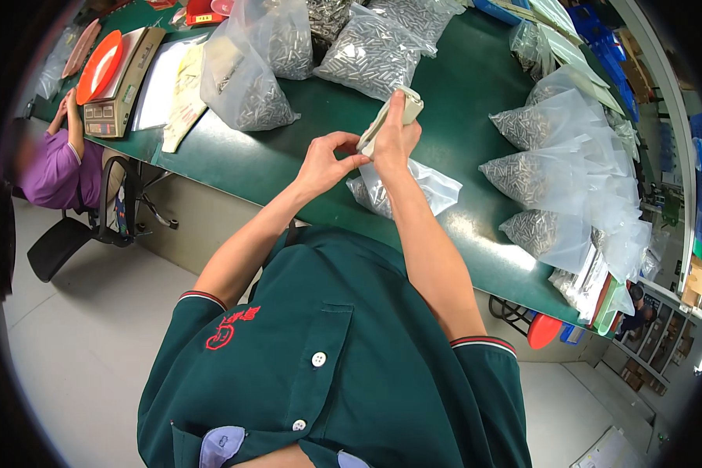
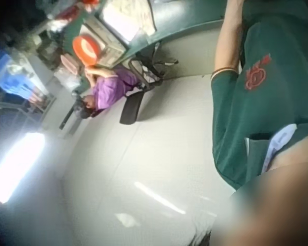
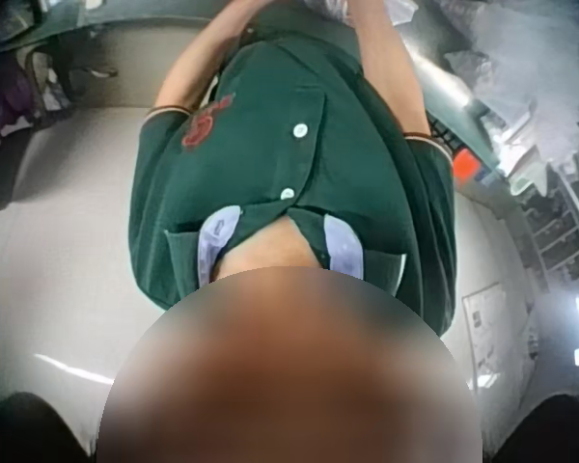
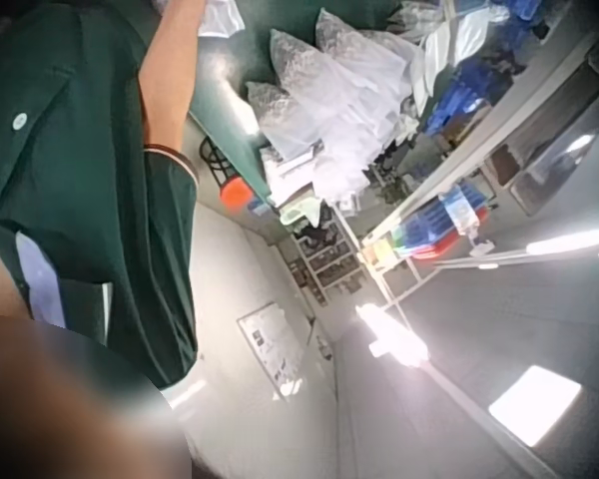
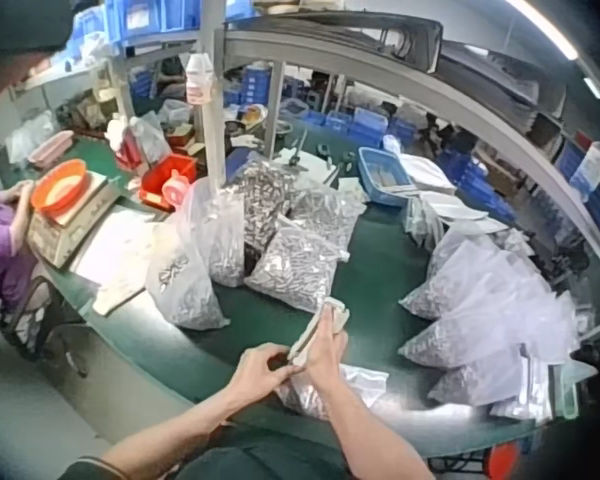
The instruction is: Bagging and stapling small metal hardware components at a workbench.
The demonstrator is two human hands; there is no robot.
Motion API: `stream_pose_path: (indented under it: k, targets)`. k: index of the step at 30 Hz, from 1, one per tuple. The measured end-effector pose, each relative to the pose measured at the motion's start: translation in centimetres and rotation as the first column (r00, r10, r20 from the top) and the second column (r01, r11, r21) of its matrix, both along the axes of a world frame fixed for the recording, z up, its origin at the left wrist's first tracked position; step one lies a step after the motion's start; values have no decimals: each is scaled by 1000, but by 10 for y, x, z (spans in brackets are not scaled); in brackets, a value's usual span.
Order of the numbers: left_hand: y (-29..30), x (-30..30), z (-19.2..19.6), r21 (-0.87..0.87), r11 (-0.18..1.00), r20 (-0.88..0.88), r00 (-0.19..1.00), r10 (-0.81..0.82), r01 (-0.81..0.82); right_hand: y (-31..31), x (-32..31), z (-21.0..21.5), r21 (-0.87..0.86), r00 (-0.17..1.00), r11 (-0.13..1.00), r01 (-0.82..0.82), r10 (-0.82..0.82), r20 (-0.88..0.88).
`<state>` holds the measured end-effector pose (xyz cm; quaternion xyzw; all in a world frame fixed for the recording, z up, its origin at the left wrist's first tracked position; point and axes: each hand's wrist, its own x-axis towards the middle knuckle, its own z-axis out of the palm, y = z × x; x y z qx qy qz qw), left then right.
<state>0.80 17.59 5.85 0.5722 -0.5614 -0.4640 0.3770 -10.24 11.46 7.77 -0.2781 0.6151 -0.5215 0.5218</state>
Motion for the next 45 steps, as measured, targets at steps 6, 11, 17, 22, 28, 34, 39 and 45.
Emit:
stream_pose_path:
  k: [6,11,17,22,28,34,39,45]
  targets:
    - [9,-5,-17,56,998,-198,980,31,-20,1,-7,-7,29,995,995,-95,95,12]
    - [18,-17,-22,1,997,-378,923,68,-74,4,-36,28,-213,953,977,-12,75,292]
    - [16,-33,-22,159,986,-539,833,128,-49,39,-169,16,-114,650,991,-76,-38,-759]
    - [8,-50,-25,143,974,-558,799,225,-175,114,-273,-68,69,131,988,-140,87,-988]
    - [18,-47,-26,186,972,-589,776,226,-142,122,-269,-68,264,-110,957,-117,252,-961]
    - [21,-72,-19,289,954,-662,703,260,-81,77,-205,-58,-63,934,935,-348,352,65]
    - [35,-68,-19,289,933,-541,768,342,-213,96,-188,-21,-156,870,895,-418,345,-354]
    - [33,-81,7,201,968,-441,868,228,-152,106,-206,-1,-245,727,811,-531,288,-624]
